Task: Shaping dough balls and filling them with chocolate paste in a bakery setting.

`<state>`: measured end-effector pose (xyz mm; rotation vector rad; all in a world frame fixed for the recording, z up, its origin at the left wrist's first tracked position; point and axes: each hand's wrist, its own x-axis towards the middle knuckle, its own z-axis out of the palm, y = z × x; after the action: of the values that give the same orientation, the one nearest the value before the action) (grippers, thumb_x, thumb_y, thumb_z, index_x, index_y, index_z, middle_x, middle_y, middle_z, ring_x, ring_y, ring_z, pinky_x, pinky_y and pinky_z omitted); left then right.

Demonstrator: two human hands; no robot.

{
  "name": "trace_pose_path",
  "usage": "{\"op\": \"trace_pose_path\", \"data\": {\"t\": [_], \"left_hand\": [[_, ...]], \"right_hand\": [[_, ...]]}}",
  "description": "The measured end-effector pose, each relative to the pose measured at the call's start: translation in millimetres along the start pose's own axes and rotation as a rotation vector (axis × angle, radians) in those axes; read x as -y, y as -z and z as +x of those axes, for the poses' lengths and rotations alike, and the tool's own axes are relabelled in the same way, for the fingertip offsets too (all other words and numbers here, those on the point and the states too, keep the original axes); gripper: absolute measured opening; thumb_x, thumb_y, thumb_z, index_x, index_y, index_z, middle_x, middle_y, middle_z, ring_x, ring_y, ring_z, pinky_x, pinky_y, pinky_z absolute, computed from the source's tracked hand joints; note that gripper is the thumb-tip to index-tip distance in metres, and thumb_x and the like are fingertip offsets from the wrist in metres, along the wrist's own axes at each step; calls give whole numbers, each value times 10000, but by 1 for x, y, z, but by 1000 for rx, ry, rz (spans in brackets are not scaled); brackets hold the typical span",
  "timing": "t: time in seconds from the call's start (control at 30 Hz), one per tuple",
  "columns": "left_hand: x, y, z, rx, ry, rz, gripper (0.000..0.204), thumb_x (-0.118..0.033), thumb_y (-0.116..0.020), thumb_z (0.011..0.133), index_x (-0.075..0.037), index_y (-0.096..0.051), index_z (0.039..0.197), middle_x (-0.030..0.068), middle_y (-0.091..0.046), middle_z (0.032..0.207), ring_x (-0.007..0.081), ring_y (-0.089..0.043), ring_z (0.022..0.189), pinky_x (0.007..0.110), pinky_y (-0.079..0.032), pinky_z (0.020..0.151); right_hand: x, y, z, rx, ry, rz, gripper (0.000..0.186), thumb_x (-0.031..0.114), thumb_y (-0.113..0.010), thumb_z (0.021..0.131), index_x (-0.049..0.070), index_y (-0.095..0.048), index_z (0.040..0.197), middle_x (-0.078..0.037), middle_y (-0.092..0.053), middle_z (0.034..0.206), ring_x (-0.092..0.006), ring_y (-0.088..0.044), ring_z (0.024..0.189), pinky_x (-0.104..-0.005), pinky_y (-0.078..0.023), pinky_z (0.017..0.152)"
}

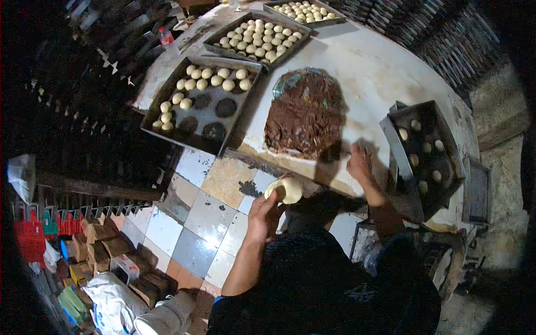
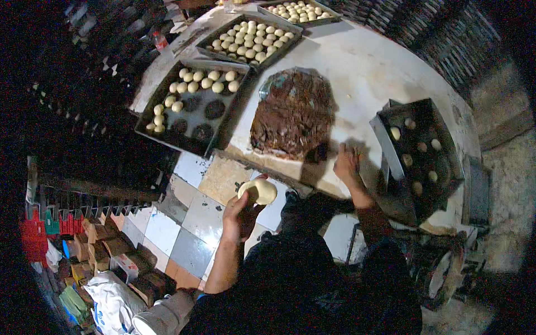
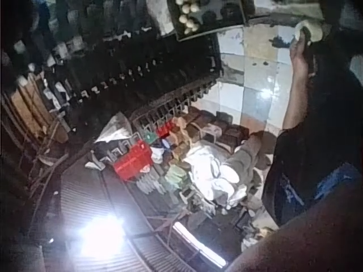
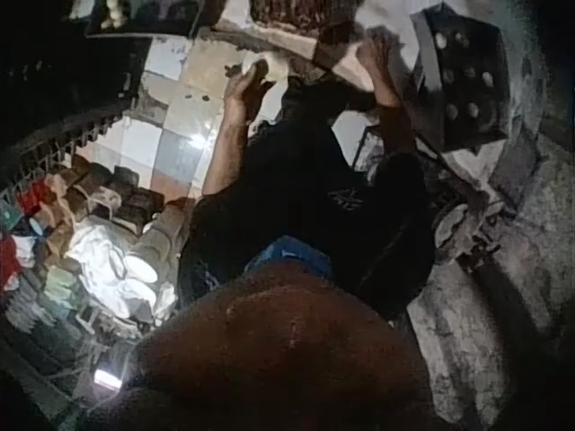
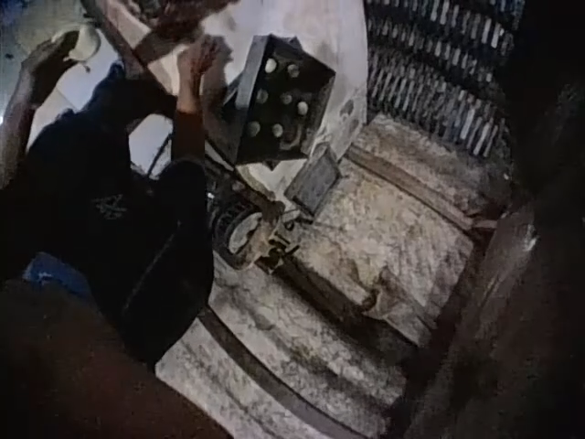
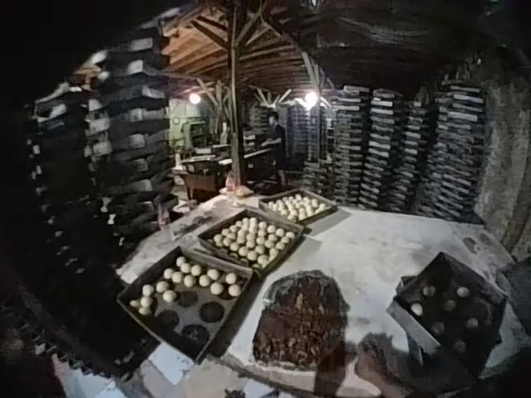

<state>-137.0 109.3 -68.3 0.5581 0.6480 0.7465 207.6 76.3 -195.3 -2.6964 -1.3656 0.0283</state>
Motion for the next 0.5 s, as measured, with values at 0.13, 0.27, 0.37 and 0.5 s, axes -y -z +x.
{"op": "trace_pose_path", "data": {"t": [0.13, 0.27, 0.37, 0.5], "left_hand": [[-20, -4, 32, -12, -184, 19, 536, -190, -533, 964, 14, -390, 1439, 111, -472, 1416, 258, -502, 1265, 443, -401, 1072], [-32, 0, 77, -99, -208, 52, 533, -182, -519, 965, 21, -379, 1438, 142, -480, 1397, 277, -512, 1251, 442, -412, 1079], [-21, -8, 107, -137, -203, 18, 487, -195, -534, 968, 25, -435, 1390, 148, -550, 1313, 269, -564, 1179, 441, -438, 1051], [0, -32, 135, -172, -172, 1, 309, -143, -563, 960, 11, -551, 1228, 149, -601, 1241, 270, -587, 1145, 452, -443, 1047]], "right_hand": [[-39, -25, -3, 118, 425, -219, 511, 59, -589, 839, 90, -499, 1341, -228, -580, 1138, -393, -497, 1129, -461, -384, 994], [-51, -18, 4, -48, 356, 417, 316, 54, -546, 880, 37, -555, 1195, -241, -563, 899, -444, -554, 795, -505, -447, 687], [-46, -14, 23, -189, 204, 324, 358, 20, -549, 847, 53, -566, 1203, -222, -573, 886, -412, -585, 793, -476, -465, 647], [-50, -15, 43, 23, 249, 82, 227, 62, -616, 775, 144, -635, 985, -76, -590, 843, -282, -629, 819, -423, -483, 643]]}}
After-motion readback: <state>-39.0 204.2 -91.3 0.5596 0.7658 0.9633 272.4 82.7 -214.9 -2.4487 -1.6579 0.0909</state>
